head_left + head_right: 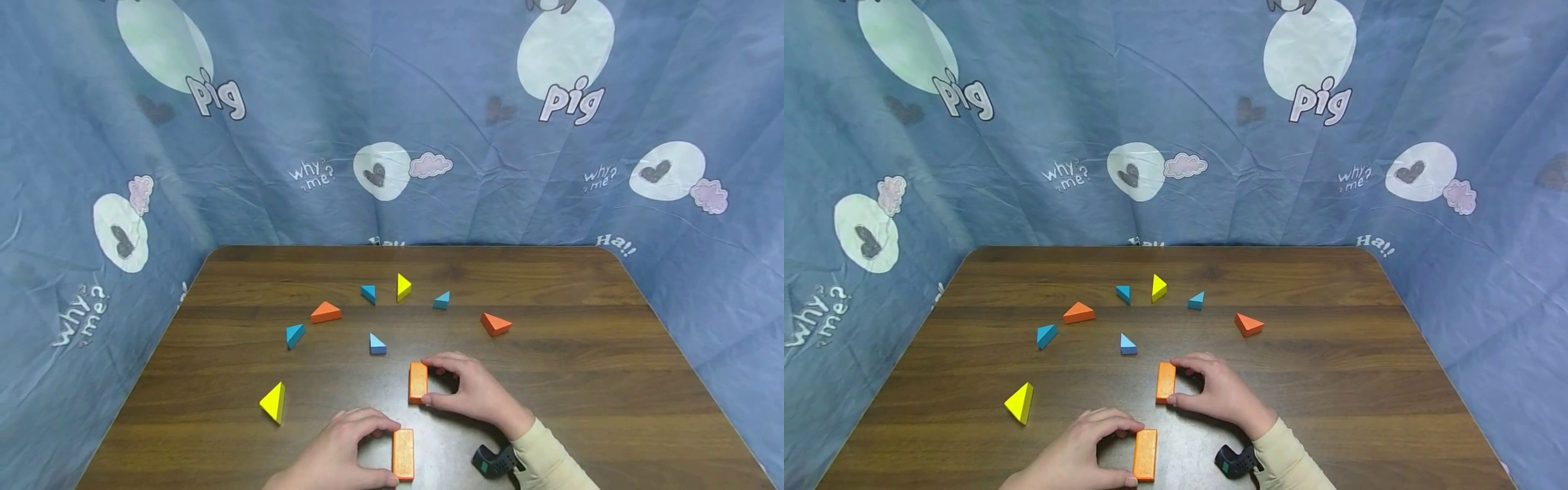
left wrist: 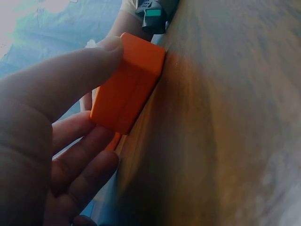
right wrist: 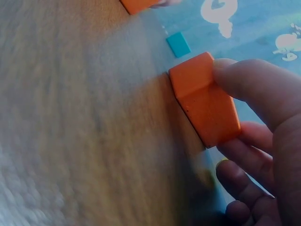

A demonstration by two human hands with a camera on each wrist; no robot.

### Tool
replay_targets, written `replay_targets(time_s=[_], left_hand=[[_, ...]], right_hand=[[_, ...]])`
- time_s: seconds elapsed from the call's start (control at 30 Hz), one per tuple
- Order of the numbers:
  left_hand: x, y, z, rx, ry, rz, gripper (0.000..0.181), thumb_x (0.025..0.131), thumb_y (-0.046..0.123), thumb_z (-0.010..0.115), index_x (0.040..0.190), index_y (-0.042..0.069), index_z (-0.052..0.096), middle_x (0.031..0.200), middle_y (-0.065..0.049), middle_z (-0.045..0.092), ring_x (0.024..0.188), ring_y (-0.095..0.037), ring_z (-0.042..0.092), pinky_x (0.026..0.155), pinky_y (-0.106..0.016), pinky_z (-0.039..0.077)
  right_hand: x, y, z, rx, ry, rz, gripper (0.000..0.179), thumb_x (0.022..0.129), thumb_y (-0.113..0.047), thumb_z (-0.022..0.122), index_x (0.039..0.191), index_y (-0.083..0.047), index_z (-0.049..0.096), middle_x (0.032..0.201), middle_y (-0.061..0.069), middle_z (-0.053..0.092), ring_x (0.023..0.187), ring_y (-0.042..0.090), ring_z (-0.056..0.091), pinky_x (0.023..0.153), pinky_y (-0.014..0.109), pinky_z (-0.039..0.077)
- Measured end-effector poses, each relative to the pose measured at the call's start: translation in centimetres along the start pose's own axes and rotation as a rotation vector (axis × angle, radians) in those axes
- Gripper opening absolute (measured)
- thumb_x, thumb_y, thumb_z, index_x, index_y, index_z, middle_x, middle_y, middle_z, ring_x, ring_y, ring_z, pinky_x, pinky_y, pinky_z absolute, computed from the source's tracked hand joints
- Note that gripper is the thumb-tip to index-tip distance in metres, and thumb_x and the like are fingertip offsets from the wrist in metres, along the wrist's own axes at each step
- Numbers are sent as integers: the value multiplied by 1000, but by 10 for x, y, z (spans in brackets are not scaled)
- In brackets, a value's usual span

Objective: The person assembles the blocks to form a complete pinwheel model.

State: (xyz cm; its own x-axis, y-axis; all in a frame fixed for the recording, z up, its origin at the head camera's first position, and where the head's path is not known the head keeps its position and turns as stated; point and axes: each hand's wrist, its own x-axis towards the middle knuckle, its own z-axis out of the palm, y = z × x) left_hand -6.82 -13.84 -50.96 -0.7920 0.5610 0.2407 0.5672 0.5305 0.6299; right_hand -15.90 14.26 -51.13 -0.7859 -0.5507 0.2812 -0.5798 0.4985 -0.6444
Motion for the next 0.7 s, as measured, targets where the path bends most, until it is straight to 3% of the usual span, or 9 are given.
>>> replay_targets(time_s=[0.1, 0.4, 0.7], left_hand=[[1, 1, 0, 13, 8, -6, 57, 74, 61, 79, 120, 30, 67, 114, 24, 60, 108, 0, 56, 90, -35, 43], [3, 3, -2, -43, -57, -99, 55, 78, 62, 75, 123, 32, 65, 113, 22, 60, 101, -1, 54, 90, -36, 45], [3, 3, -1, -41, -26, -90, 54, 79, 60, 75, 123, 32, 65, 113, 22, 59, 98, 0, 54, 88, -34, 47]], right_hand=[[0, -1, 0, 7, -2, 4, 57, 80, -50, 80, 125, -18, 68, 115, -14, 63, 98, 7, 59, 85, 31, 50], [1, 0, -2, 10, -22, 32, 59, 80, -54, 78, 126, -19, 68, 116, -14, 63, 100, 5, 57, 87, 32, 50], [4, -4, -2, 16, -38, 37, 58, 80, -54, 78, 126, -19, 68, 117, -13, 64, 103, 4, 57, 89, 32, 50]])
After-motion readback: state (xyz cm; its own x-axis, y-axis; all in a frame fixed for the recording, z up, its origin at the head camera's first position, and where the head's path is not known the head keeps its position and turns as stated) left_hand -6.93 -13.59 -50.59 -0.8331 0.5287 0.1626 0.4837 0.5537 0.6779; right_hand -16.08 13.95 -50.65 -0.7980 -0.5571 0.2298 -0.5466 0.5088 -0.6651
